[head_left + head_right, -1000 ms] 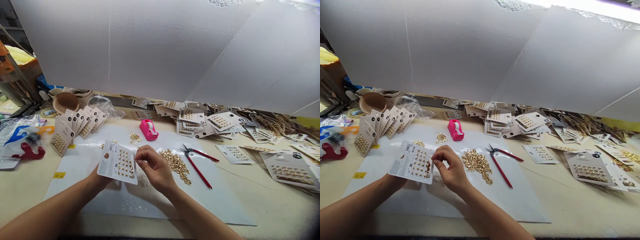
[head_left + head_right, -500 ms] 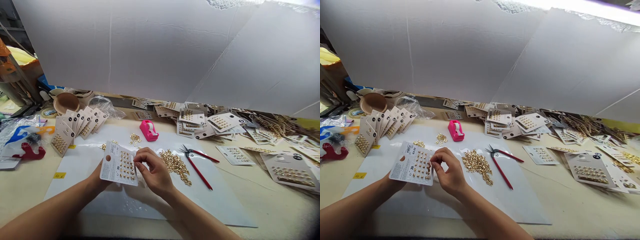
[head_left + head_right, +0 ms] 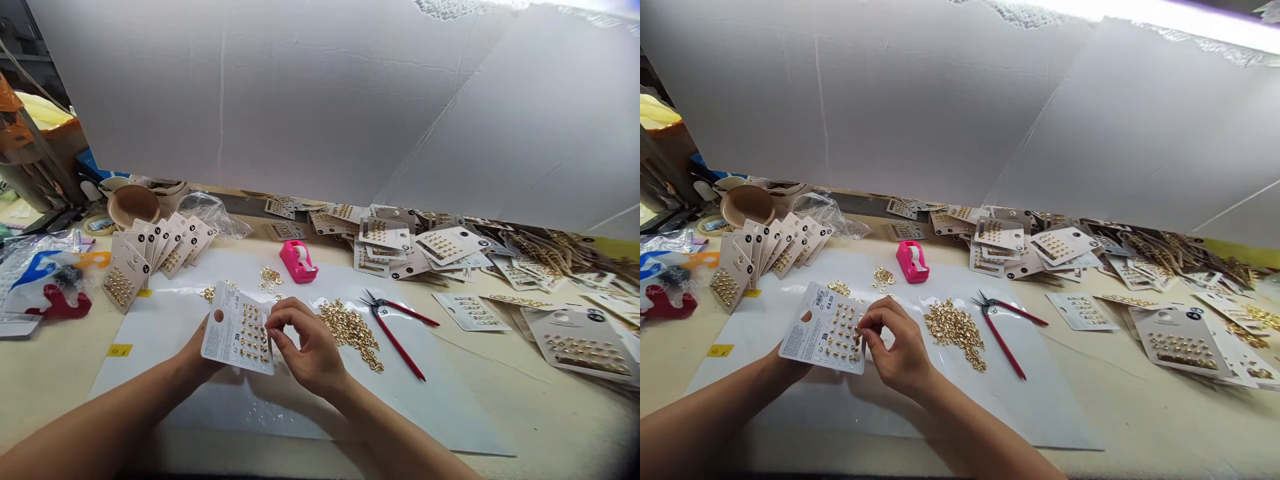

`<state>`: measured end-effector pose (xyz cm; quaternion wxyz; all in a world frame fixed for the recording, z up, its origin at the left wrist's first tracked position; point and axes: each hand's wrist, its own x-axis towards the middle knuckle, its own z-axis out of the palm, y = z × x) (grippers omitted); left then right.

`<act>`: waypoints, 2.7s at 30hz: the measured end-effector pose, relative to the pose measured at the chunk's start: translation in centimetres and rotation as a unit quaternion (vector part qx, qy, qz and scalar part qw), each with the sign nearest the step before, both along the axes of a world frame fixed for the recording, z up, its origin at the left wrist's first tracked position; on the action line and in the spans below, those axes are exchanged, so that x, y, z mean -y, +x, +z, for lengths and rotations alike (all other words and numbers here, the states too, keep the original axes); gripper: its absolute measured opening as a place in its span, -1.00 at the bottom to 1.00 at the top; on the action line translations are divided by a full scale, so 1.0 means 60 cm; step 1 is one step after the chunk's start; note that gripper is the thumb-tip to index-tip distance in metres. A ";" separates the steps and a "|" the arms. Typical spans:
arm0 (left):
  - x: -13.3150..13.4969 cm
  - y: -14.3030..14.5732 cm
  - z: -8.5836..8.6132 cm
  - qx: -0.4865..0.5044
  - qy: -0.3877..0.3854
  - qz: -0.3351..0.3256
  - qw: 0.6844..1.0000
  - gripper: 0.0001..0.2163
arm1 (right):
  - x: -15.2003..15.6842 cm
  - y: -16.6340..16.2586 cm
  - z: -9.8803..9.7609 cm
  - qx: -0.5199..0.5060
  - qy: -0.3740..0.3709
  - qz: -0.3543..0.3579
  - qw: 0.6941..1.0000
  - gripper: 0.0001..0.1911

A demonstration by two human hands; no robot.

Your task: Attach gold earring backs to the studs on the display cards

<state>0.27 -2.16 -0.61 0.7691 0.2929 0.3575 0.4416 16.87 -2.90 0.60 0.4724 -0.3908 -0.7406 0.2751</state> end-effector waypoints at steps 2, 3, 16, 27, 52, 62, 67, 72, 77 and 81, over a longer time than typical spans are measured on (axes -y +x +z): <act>0.000 0.000 0.000 -0.012 0.010 -0.005 1.000 -0.48 | 0.000 0.000 0.001 0.007 0.003 0.000 1.000 -0.90; -0.001 0.000 0.000 -0.014 0.013 -0.007 1.000 -0.47 | -0.001 0.000 0.001 0.009 0.004 0.001 1.000 -0.90; -0.003 0.004 0.014 -0.073 0.027 -0.002 0.997 -0.63 | -0.010 0.008 -0.006 -0.007 -0.033 0.016 0.999 -0.89; -0.020 0.001 0.020 -0.217 0.093 0.051 0.970 -0.92 | 0.009 0.009 -0.010 0.115 0.083 -0.018 0.990 -0.94; -0.028 -0.005 0.029 -0.128 0.052 0.130 0.982 -0.61 | -0.116 0.046 -0.020 0.372 -0.143 -0.114 0.910 -0.87; -0.024 -0.004 0.022 -0.128 0.042 0.098 0.986 -0.48 | -0.089 0.039 -0.002 0.257 -0.084 -0.127 0.954 -0.86; -0.024 -0.003 0.010 -0.145 0.081 0.088 0.982 -0.48 | -0.043 -0.010 0.011 0.122 -0.012 -0.082 0.989 -0.87; -0.021 -0.004 0.007 -0.165 0.108 0.086 0.977 -0.52 | -0.034 -0.041 0.002 0.182 0.055 -0.094 0.977 -0.92; -0.021 -0.004 0.002 -0.166 0.126 0.095 0.974 -0.57 | -0.036 -0.041 -0.004 0.204 0.090 -0.112 0.968 -0.90; -0.021 -0.003 0.001 -0.191 0.145 0.090 0.967 -0.62 | -0.036 -0.043 -0.008 0.239 0.110 -0.115 0.958 -0.90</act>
